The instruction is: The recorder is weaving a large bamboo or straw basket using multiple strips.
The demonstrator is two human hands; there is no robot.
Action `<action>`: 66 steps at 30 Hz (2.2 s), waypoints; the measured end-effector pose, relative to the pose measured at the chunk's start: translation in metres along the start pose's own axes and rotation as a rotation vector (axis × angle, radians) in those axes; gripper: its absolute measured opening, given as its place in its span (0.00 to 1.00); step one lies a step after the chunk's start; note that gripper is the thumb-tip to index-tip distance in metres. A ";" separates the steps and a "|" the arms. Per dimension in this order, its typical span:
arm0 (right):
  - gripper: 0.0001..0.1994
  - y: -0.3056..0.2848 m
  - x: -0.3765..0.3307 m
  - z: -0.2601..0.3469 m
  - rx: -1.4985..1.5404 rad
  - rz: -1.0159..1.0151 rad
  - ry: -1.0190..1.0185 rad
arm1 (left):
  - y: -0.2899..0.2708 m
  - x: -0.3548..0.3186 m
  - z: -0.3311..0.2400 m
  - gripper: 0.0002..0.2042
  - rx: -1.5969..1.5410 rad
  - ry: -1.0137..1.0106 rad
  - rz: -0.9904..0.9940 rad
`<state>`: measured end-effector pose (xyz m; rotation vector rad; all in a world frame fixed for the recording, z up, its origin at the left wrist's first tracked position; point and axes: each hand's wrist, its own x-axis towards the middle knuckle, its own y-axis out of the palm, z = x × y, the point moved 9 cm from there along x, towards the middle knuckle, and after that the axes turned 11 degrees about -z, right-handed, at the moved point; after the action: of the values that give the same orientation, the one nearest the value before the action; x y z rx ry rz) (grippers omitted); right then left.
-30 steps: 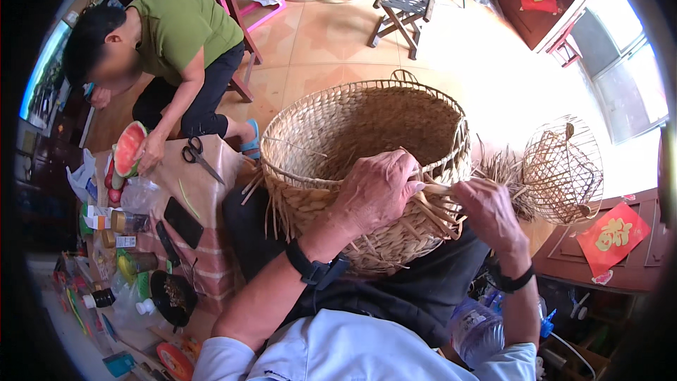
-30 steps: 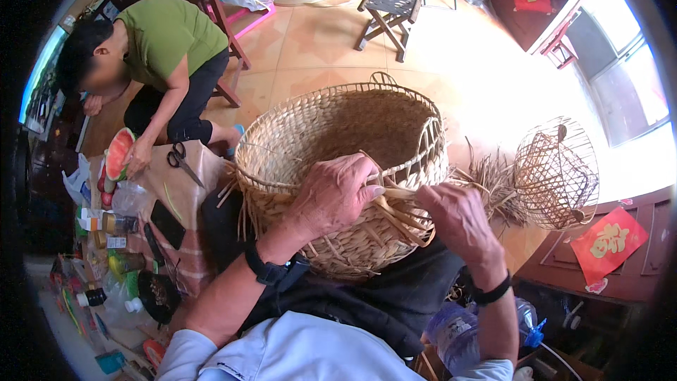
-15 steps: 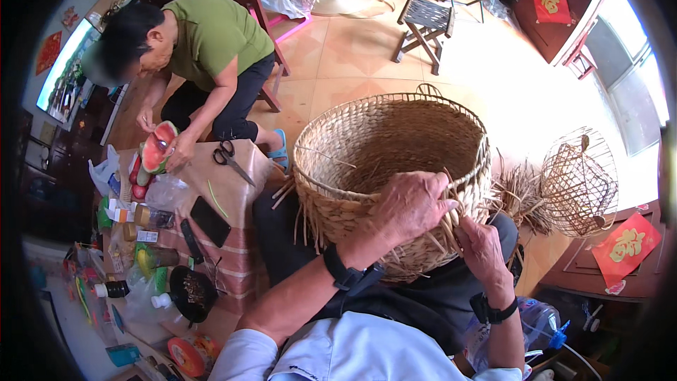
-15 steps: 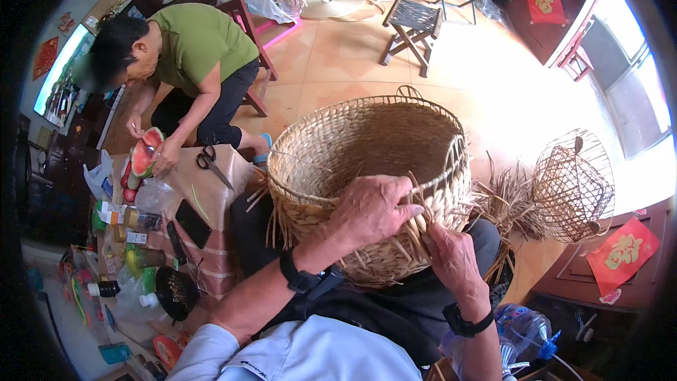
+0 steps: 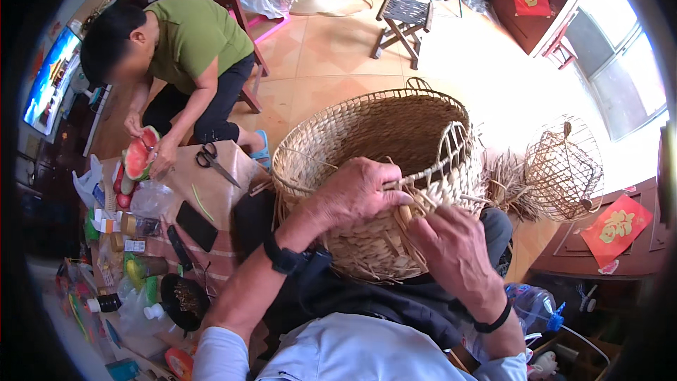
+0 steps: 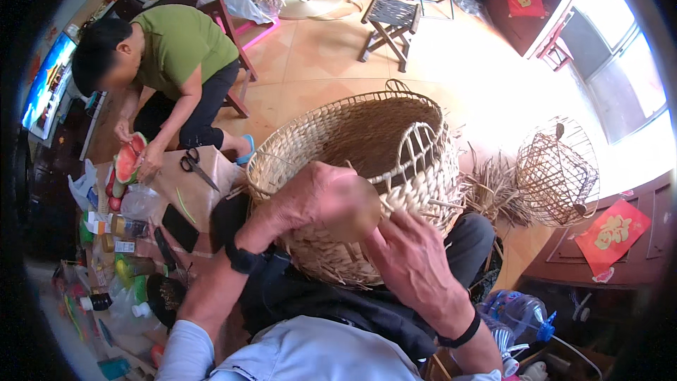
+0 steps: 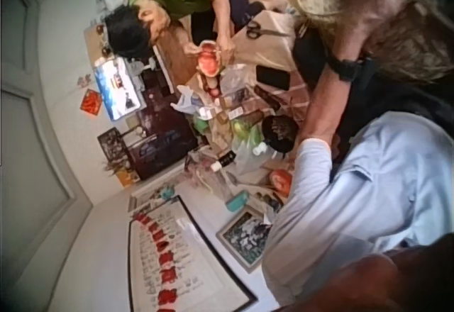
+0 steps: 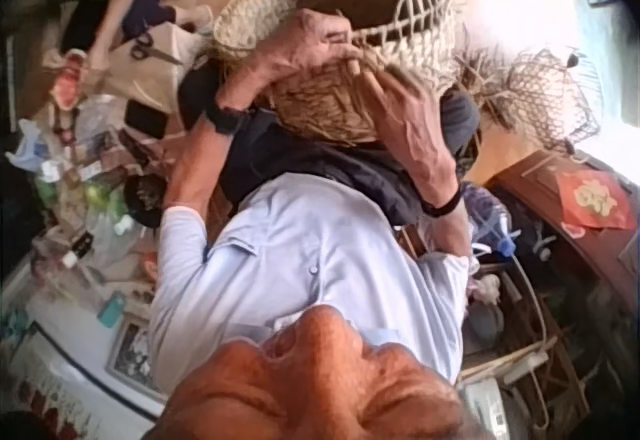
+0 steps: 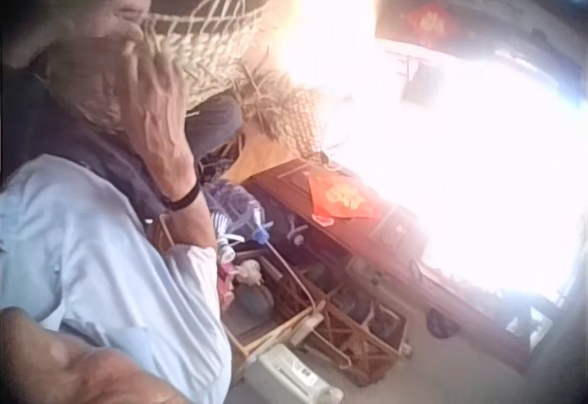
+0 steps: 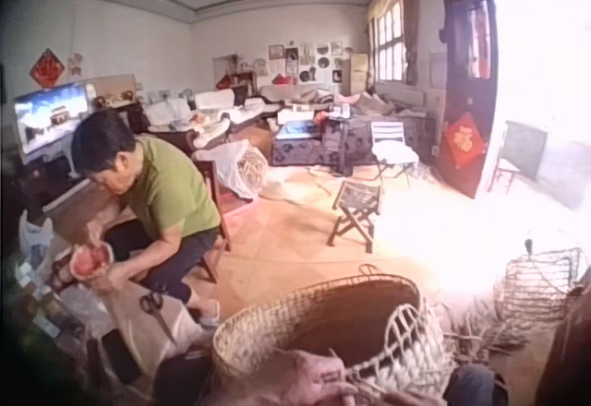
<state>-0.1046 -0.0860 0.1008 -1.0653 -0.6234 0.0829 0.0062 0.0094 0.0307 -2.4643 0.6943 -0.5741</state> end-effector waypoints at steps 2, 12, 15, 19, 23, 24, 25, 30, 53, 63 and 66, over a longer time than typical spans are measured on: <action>0.06 -0.001 0.018 -0.001 -0.049 0.049 -0.071 | -0.002 0.009 0.006 0.18 -0.016 0.051 0.042; 0.06 -0.008 0.026 -0.051 -0.247 0.228 -0.105 | -0.005 0.019 0.043 0.24 -0.082 -0.064 0.136; 0.07 -0.012 0.027 -0.064 -0.265 0.206 -0.151 | -0.005 0.013 0.041 0.24 -0.044 -0.083 0.145; 0.06 -0.021 0.005 -0.128 -0.350 0.128 -0.020 | -0.006 0.013 0.040 0.22 -0.084 -0.183 0.146; 0.06 -0.049 -0.007 -0.136 -0.418 -0.152 0.083 | -0.009 0.010 0.044 0.19 -0.079 -0.182 0.150; 0.07 -0.062 -0.008 -0.120 -0.404 -0.306 0.103 | -0.010 0.008 0.045 0.19 -0.067 -0.187 0.153; 0.08 -0.071 -0.015 -0.104 -0.389 -0.461 0.125 | -0.014 0.007 0.043 0.19 -0.083 -0.156 0.135; 0.18 0.018 -0.016 -0.038 -0.032 -0.067 0.357 | -0.009 0.010 0.049 0.18 -0.156 -0.144 0.147; 0.11 0.045 -0.010 -0.042 -0.042 0.046 0.282 | -0.002 0.023 0.052 0.20 -0.272 -0.285 0.124; 0.06 0.007 0.067 0.006 -0.194 0.036 -0.110 | -0.003 0.017 0.052 0.22 -0.255 -0.274 0.162; 0.06 0.001 0.080 -0.016 -0.189 -0.009 -0.154 | -0.004 0.017 0.050 0.23 -0.315 -0.246 0.116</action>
<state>-0.0302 -0.0695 0.1299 -1.2466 -0.7868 0.1003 0.0466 0.0207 -0.0018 -2.6968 0.8732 -0.1189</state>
